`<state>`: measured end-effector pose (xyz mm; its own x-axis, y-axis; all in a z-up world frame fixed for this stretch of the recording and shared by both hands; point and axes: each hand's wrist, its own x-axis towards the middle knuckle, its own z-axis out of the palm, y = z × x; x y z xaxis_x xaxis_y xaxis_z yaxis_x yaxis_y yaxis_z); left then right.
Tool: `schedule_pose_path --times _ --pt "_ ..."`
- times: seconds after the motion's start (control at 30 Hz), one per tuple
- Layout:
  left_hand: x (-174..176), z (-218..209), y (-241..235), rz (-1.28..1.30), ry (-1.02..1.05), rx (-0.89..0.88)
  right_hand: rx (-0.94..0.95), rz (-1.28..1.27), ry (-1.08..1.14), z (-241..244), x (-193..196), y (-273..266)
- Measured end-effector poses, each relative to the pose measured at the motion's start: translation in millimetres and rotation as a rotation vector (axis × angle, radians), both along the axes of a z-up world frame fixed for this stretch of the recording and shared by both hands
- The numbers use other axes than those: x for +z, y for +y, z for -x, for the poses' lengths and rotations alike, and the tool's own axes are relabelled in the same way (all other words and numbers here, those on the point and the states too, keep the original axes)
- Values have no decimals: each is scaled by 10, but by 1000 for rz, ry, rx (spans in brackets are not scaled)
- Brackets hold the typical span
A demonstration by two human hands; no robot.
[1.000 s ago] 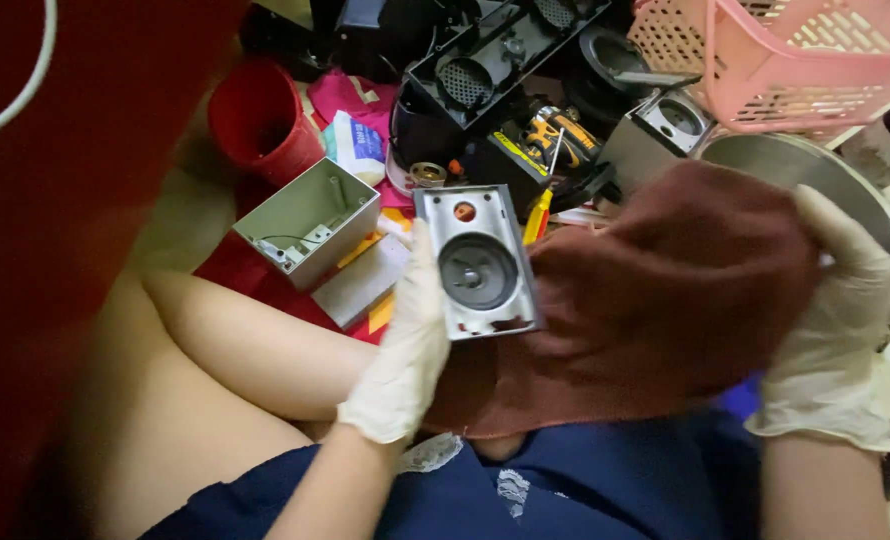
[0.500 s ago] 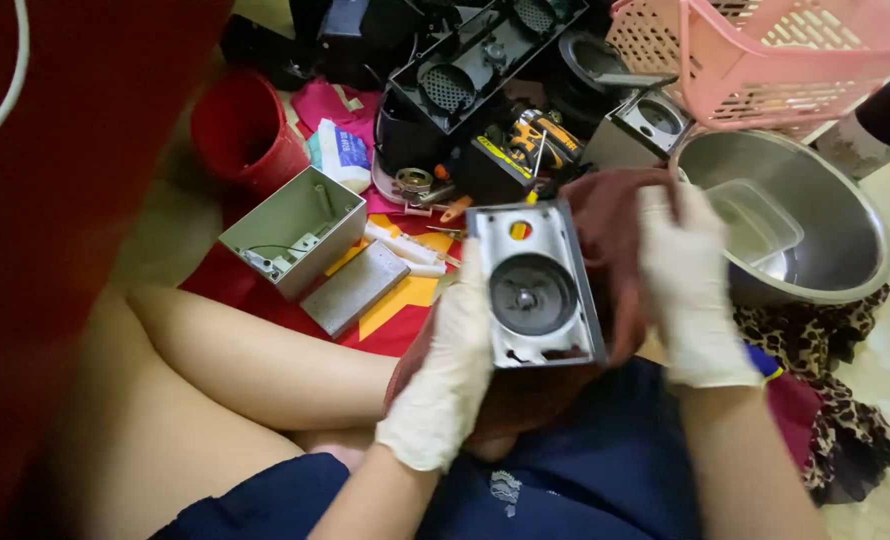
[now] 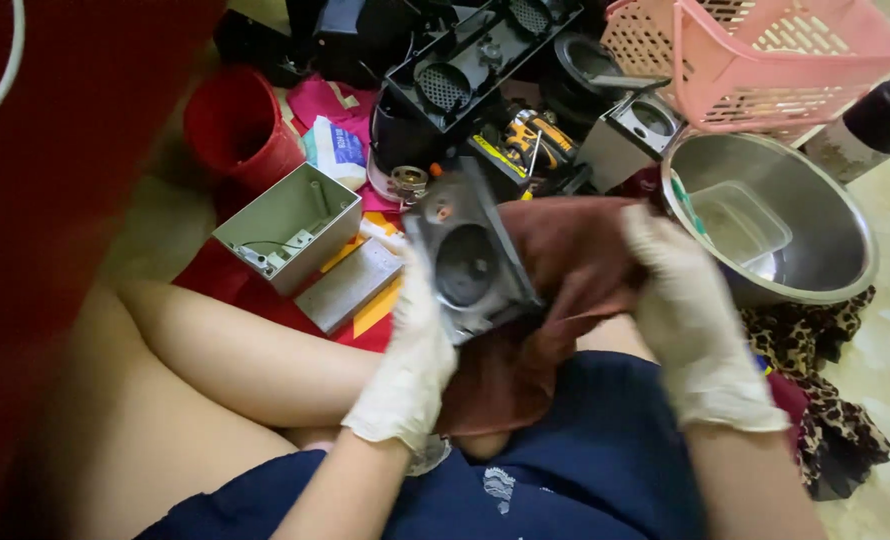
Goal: The person uses a screwdriver to remove screws from a speaker mounted in a metal frame. They then flip the speaker over to inspect the cone and use a cloth to wipe the metal frame.
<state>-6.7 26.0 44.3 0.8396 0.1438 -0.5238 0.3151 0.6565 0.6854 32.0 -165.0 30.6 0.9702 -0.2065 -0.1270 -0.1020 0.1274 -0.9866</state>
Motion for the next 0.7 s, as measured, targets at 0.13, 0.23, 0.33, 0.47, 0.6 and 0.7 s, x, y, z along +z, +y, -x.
schedule_pose_path --times 0.13,0.23,0.33,0.47,0.6,0.7 --pt "-301 -183 237 255 46 214 49 66 109 76 362 -594" --pt "-870 -291 490 396 13 293 9 303 428 79 138 -1408" --pt "-1093 -288 567 319 -30 258 -237 753 390 74 -389 -1913" --pt "-88 -161 219 8 356 338 -155 1242 120 22 -190 -1232" --pt "-739 -361 191 145 169 255 -48 810 91 288 325 23" --pt "-1211 -516 191 345 -112 136 307 1104 22 131 49 32"
